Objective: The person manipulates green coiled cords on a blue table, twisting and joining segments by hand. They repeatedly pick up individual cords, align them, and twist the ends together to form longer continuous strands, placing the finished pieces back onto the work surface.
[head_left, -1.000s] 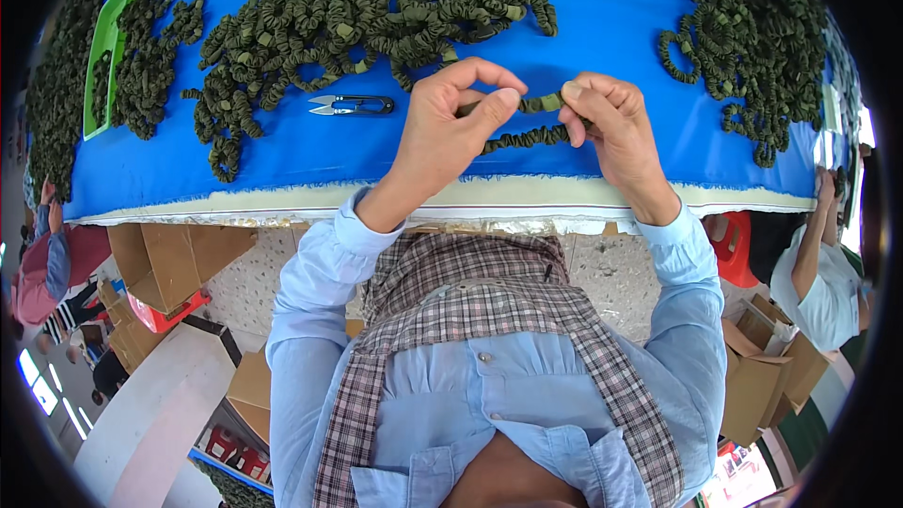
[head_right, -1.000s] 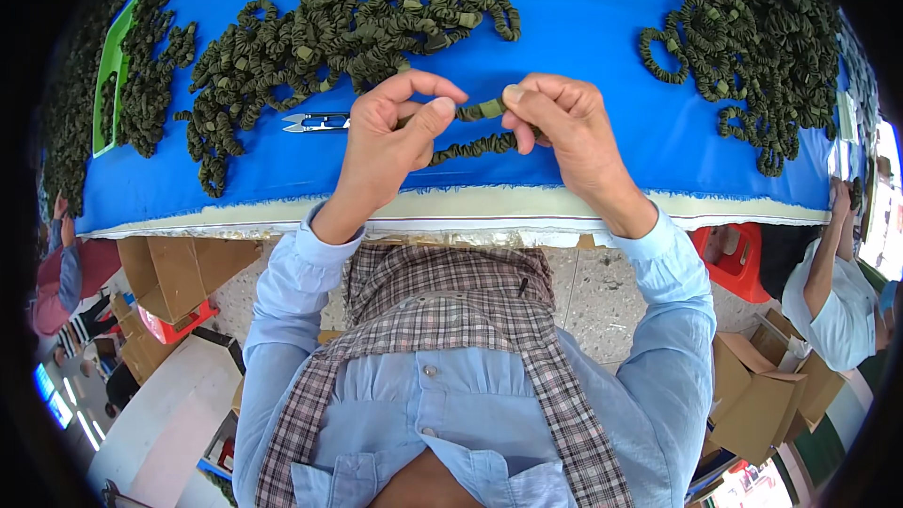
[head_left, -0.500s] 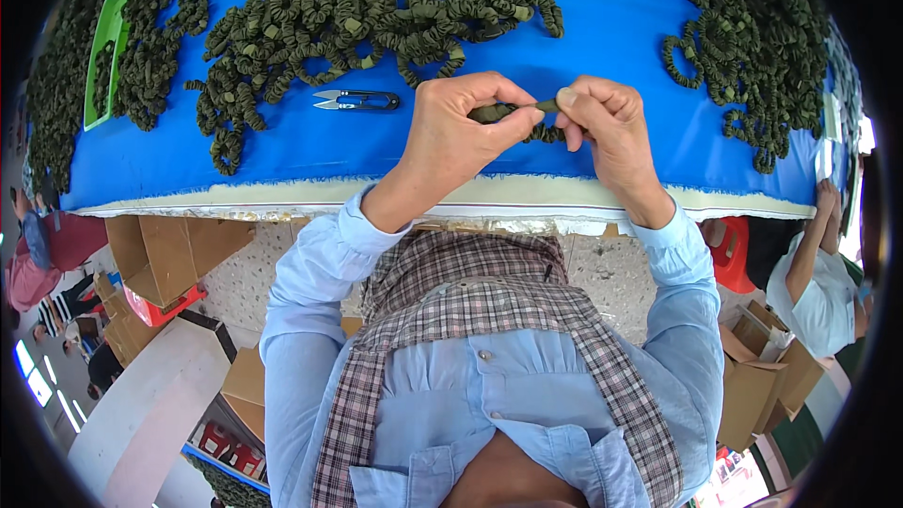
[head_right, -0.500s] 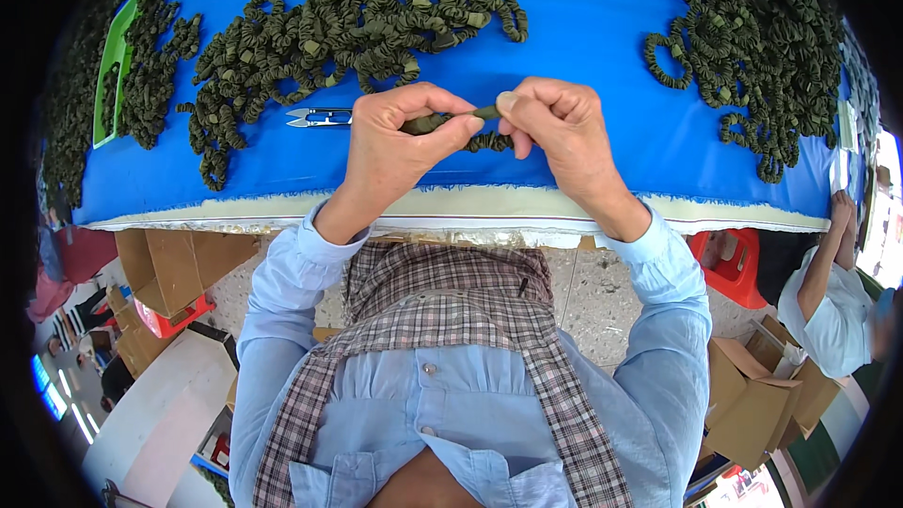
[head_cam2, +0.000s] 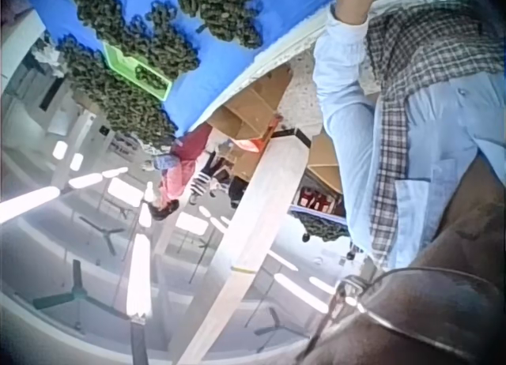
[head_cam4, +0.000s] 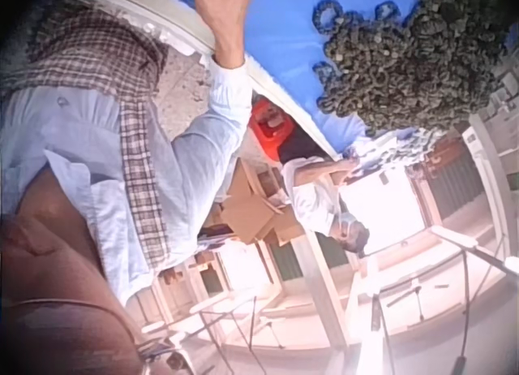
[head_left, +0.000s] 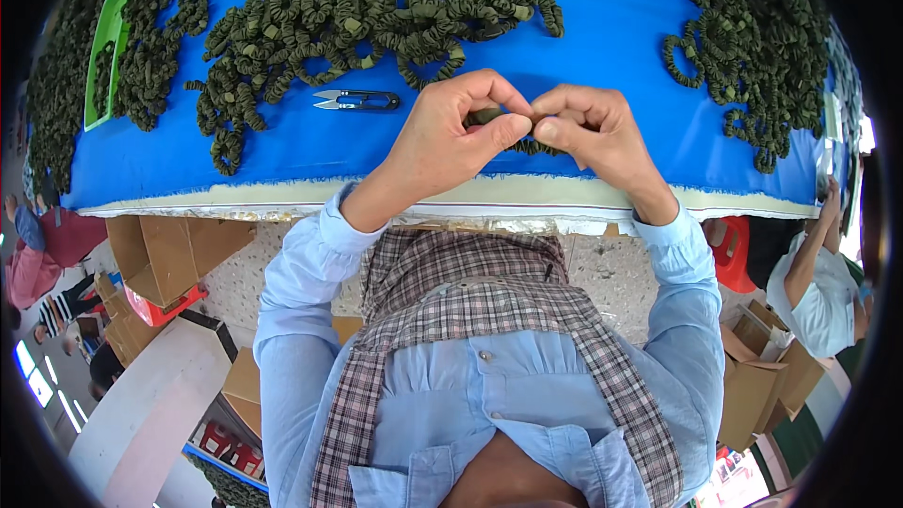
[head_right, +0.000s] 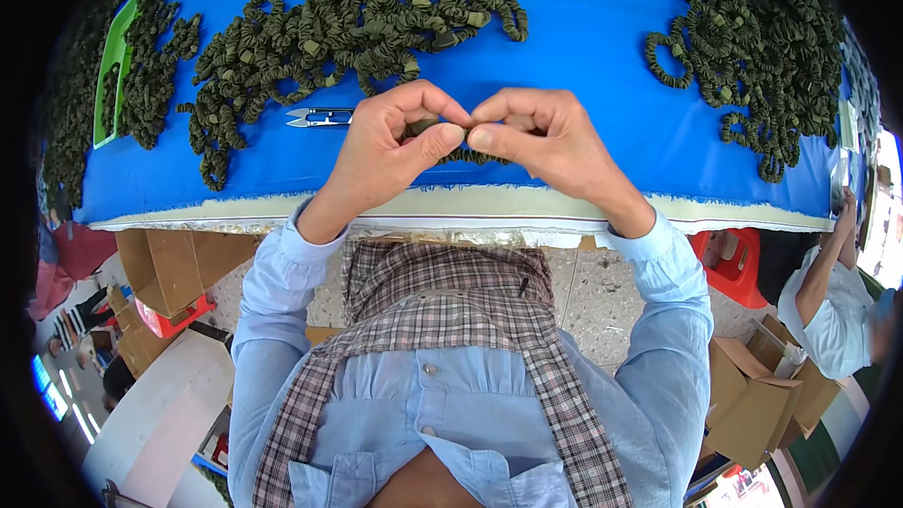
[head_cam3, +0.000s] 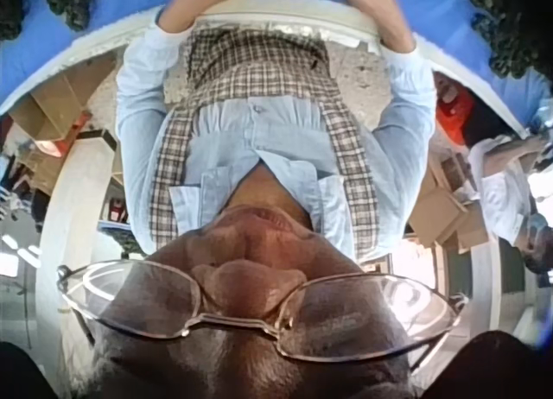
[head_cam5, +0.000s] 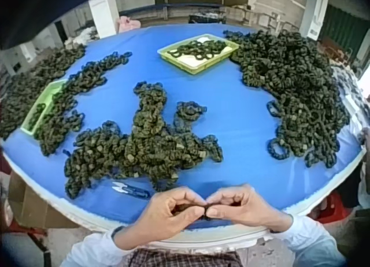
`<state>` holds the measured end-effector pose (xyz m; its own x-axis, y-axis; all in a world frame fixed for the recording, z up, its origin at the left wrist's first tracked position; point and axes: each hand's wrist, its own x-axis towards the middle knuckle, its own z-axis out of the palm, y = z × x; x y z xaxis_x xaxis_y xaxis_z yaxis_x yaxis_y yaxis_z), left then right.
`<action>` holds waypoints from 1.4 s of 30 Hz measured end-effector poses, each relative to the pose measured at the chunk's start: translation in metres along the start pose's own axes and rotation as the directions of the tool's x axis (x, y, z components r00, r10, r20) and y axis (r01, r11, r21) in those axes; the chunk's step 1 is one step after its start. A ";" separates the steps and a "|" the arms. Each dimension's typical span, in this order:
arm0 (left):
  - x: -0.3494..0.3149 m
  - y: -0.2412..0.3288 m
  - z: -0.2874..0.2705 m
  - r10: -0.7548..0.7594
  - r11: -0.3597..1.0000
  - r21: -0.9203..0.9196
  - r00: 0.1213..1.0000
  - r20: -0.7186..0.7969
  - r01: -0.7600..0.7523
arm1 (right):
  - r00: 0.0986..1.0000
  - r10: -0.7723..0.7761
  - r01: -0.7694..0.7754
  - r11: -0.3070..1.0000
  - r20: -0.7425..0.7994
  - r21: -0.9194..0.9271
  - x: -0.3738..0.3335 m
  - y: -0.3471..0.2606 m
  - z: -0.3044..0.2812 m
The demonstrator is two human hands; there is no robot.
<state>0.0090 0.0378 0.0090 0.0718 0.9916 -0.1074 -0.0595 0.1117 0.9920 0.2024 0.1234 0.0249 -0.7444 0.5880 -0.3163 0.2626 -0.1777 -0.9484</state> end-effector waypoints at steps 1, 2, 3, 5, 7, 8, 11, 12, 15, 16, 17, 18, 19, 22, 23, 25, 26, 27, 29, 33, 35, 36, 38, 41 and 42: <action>0.000 0.002 0.000 0.009 1.000 -0.008 0.999 0.045 -0.008 | 1.000 -0.026 0.026 1.000 -0.001 0.005 0.000 0.002 -0.001; 0.000 0.001 -0.002 -0.002 0.994 -0.109 0.999 0.051 0.008 | 0.999 -0.053 0.053 0.999 -0.001 0.010 0.000 0.006 -0.002; 0.000 -0.001 -0.004 -0.016 0.977 -0.209 0.998 0.060 0.028 | 0.997 -0.077 0.078 0.997 -0.002 0.017 0.000 0.011 -0.003; 0.000 -0.002 -0.005 -0.022 0.956 -0.289 0.998 0.060 0.039 | 0.995 -0.101 0.102 0.992 -0.012 0.075 0.002 0.016 -0.005; 0.000 -0.001 -0.004 -0.009 0.967 -0.254 0.999 0.042 0.019 | 0.995 -0.097 0.100 0.988 -0.030 0.117 0.002 0.019 -0.006; 0.000 0.001 -0.005 -0.019 0.976 -0.216 0.999 0.035 0.026 | 0.992 -0.113 0.118 0.985 -0.046 0.124 0.002 0.020 -0.006; -0.002 0.008 -0.007 -0.033 0.990 -0.135 0.999 0.016 0.034 | 0.985 -0.149 0.161 0.974 -0.084 0.156 0.003 0.020 -0.007; -0.003 0.007 -0.006 -0.026 0.991 -0.133 1.000 0.016 0.028 | 0.984 -0.151 0.165 0.970 -0.093 0.176 0.003 0.020 -0.007; -0.002 0.000 -0.007 -0.022 0.981 -0.193 1.000 0.009 0.024 | 0.987 -0.134 0.149 0.965 -0.084 0.215 0.004 0.021 -0.008; -0.002 -0.002 -0.006 -0.024 0.974 -0.224 1.000 0.005 0.024 | 0.989 -0.124 0.138 0.965 -0.075 0.224 0.004 0.022 -0.009; -0.002 0.000 -0.004 0.013 0.995 -0.099 1.000 -0.015 -0.015 | 0.990 -0.125 0.137 0.965 -0.067 0.222 0.004 0.022 -0.007; -0.002 0.003 -0.001 0.052 0.998 0.030 0.998 -0.031 -0.051 | 0.990 -0.126 0.136 0.966 -0.059 0.220 0.004 0.021 -0.005; -0.002 0.008 0.005 0.092 0.984 0.158 0.995 -0.042 -0.084 | 0.991 -0.127 0.135 0.967 -0.051 0.218 0.004 0.021 -0.003; 0.000 0.002 0.019 0.150 0.970 0.217 0.973 -0.177 -0.110 | 0.987 -0.153 0.161 0.966 -0.055 0.204 0.004 0.022 -0.001; 0.000 -0.003 0.019 0.179 0.959 0.253 0.965 -0.192 -0.127 | 0.984 -0.166 0.177 0.964 -0.071 0.201 0.004 0.022 0.000; 0.000 -0.005 0.017 0.209 0.946 0.293 0.955 -0.210 -0.142 | 0.976 -0.190 0.207 0.959 -0.102 0.195 0.004 0.022 0.001; -0.001 -0.005 0.015 0.207 0.945 0.296 0.955 -0.214 -0.139 | 0.980 -0.168 0.187 0.960 -0.105 0.207 0.004 0.022 0.000; -0.002 -0.004 0.013 0.205 0.944 0.300 0.955 -0.215 -0.135 | 0.983 -0.146 0.167 0.961 -0.109 0.222 0.004 0.022 -0.003; -0.006 -0.004 0.006 0.163 0.962 0.251 0.961 -0.224 -0.104 | 0.985 -0.121 0.148 0.958 -0.119 0.245 0.004 0.021 -0.004; -0.012 -0.009 -0.008 0.105 0.954 0.293 0.987 -0.122 -0.065 | 0.983 -0.117 0.152 0.951 -0.140 0.271 0.004 0.020 -0.004; -0.012 -0.005 -0.009 0.100 0.958 0.278 0.990 -0.101 -0.068 | 0.983 -0.126 0.159 0.951 -0.136 0.265 0.005 0.022 -0.004; -0.012 -0.004 -0.010 0.098 0.960 0.270 0.991 -0.093 -0.070 | 0.983 -0.137 0.165 0.953 -0.124 0.255 0.007 0.025 -0.005; -0.008 -0.004 -0.007 0.152 0.949 0.291 0.984 -0.095 -0.119 | 0.988 -0.128 0.142 0.973 -0.091 0.181 0.007 0.025 -0.004; -0.002 -0.001 -0.003 0.152 0.950 0.284 0.987 -0.056 -0.130 | 0.994 -0.110 0.108 0.993 -0.022 -0.049 0.004 0.017 0.001; -0.001 0.000 -0.001 0.138 0.953 0.278 0.990 -0.036 -0.123 | 0.990 -0.137 0.137 0.980 0.012 -0.145 0.004 0.014 0.002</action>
<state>0.0075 0.0369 0.0091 0.0267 0.9992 0.0285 0.2116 -0.0335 0.9768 0.2018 0.1220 0.0104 -0.7810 0.5969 -0.1836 0.2438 0.0208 -0.9696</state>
